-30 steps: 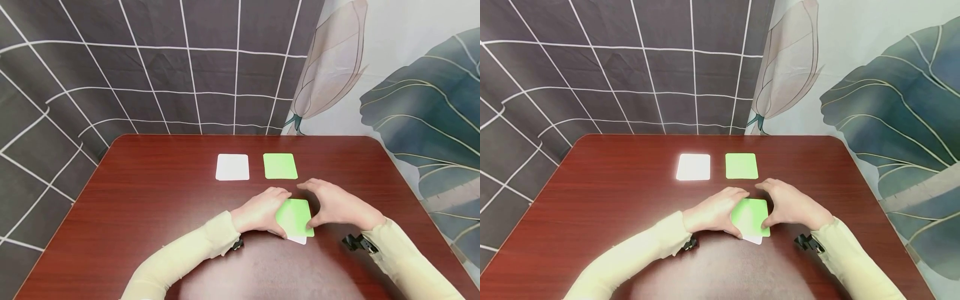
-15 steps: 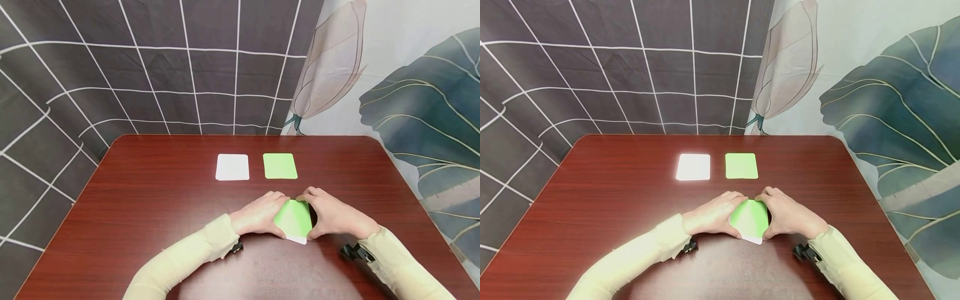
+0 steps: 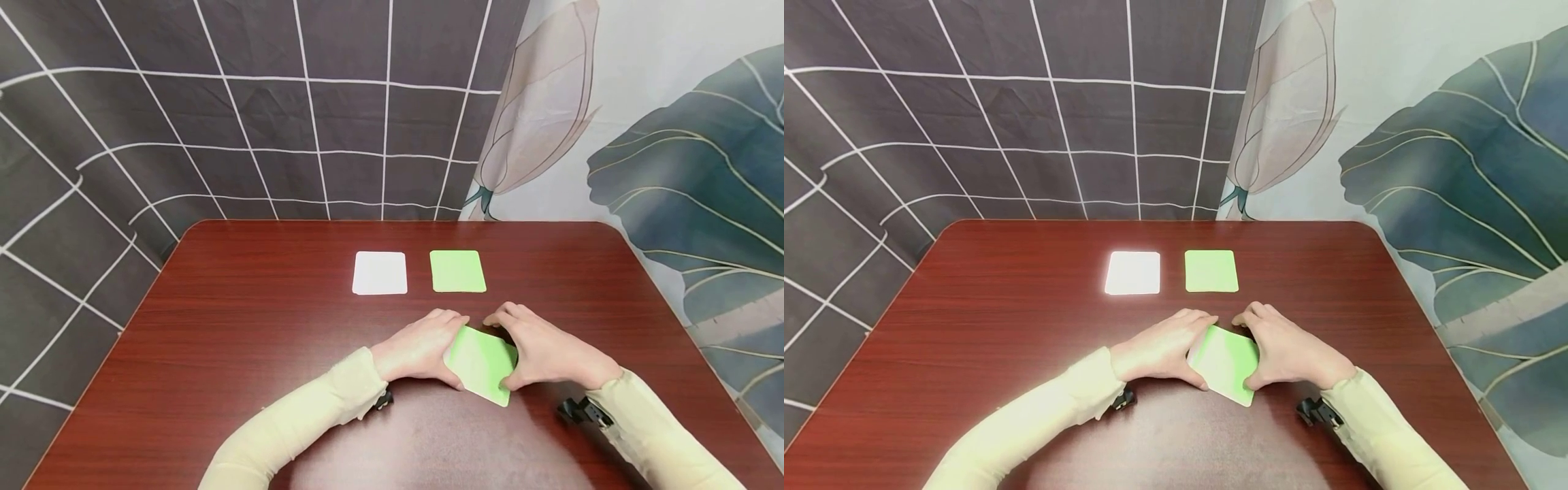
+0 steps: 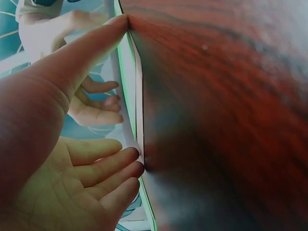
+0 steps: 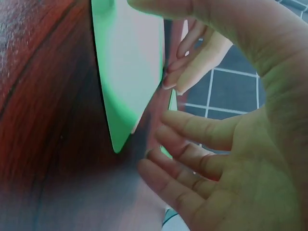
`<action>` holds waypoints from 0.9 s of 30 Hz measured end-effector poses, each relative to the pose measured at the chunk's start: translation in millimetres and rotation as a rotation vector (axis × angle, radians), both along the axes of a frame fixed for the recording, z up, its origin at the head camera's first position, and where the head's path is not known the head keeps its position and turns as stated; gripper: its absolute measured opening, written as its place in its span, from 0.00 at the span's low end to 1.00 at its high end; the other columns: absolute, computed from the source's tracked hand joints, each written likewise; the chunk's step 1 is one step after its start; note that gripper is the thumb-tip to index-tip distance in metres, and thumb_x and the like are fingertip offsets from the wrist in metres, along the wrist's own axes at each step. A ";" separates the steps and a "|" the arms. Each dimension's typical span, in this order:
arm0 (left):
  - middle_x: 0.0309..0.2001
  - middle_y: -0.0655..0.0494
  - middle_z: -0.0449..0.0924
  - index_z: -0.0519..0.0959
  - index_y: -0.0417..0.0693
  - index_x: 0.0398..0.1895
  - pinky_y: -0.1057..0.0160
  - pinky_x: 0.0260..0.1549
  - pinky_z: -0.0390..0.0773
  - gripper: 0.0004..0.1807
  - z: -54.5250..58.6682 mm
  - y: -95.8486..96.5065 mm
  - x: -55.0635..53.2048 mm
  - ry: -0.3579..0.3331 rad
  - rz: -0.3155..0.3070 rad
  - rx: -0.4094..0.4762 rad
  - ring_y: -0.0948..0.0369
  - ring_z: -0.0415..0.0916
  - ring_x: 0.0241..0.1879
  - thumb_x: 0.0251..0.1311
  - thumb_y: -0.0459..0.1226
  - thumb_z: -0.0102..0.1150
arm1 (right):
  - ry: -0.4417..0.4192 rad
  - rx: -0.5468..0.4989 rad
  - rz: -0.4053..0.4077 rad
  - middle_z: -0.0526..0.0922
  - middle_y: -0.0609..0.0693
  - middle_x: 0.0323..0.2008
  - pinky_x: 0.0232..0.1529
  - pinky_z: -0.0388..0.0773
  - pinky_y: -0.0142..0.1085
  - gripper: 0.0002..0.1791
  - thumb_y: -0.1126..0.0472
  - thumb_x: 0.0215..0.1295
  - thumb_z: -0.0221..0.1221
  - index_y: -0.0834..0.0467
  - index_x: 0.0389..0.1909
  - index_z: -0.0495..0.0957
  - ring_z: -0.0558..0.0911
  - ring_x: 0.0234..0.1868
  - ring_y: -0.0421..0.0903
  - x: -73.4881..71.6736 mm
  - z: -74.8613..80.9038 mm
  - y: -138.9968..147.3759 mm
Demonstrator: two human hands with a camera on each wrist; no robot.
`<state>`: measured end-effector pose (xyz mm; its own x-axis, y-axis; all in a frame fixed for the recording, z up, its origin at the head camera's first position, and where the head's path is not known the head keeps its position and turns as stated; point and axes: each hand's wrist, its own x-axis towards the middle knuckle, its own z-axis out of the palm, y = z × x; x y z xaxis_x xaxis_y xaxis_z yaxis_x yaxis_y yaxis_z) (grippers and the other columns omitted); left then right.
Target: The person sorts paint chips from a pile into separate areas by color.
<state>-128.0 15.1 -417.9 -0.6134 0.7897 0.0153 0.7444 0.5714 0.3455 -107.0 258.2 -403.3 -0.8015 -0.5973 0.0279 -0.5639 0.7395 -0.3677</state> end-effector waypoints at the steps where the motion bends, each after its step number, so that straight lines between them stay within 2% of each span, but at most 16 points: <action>1: 0.65 0.53 0.71 0.67 0.38 0.72 0.68 0.63 0.65 0.57 0.1 -0.2 -0.3 -0.004 -0.003 0.004 0.58 0.66 0.66 0.42 0.57 0.81 | -0.005 0.014 -0.009 0.74 0.44 0.45 0.45 0.77 0.39 0.47 0.47 0.25 0.82 0.61 0.52 0.77 0.72 0.45 0.44 1.2 -0.1 -0.9; 4: 0.63 0.54 0.73 0.68 0.39 0.71 0.68 0.61 0.68 0.53 -0.5 -0.9 -1.1 -0.001 -0.015 0.019 0.58 0.67 0.64 0.44 0.55 0.80 | 0.013 0.057 -0.026 0.73 0.44 0.44 0.44 0.77 0.39 0.53 0.39 0.18 0.83 0.61 0.52 0.77 0.72 0.44 0.44 7.7 0.3 -5.3; 7: 0.61 0.55 0.74 0.70 0.39 0.70 0.68 0.59 0.70 0.50 -1.0 -0.9 -1.7 0.020 -0.015 0.026 0.58 0.68 0.63 0.47 0.55 0.79 | 0.032 0.097 -0.044 0.72 0.44 0.41 0.42 0.77 0.38 0.57 0.36 0.14 0.83 0.61 0.52 0.76 0.70 0.42 0.45 12.7 0.6 -9.8; 16: 0.61 0.56 0.74 0.70 0.40 0.70 0.68 0.57 0.72 0.50 -1.8 1.5 -1.1 0.033 0.001 0.010 0.59 0.68 0.62 0.48 0.56 0.78 | 0.030 0.094 -0.042 0.72 0.48 0.42 0.41 0.76 0.40 0.54 0.42 0.17 0.83 0.65 0.51 0.75 0.71 0.41 0.47 7.6 0.0 -9.2; 23: 0.67 0.53 0.69 0.66 0.40 0.73 0.67 0.60 0.70 0.54 -1.2 1.1 -3.0 0.036 -0.003 0.024 0.58 0.65 0.66 0.47 0.55 0.79 | 0.071 0.011 0.010 0.70 0.46 0.44 0.42 0.76 0.38 0.51 0.46 0.18 0.83 0.61 0.51 0.74 0.70 0.42 0.44 2.2 -2.9 -9.2; 27: 0.66 0.53 0.71 0.66 0.39 0.73 0.66 0.59 0.72 0.53 0.3 0.5 -5.5 0.066 0.012 0.004 0.57 0.67 0.65 0.49 0.56 0.78 | 0.080 -0.012 0.020 0.71 0.44 0.44 0.44 0.76 0.38 0.51 0.46 0.18 0.83 0.60 0.52 0.75 0.70 0.44 0.43 0.1 -4.0 -11.1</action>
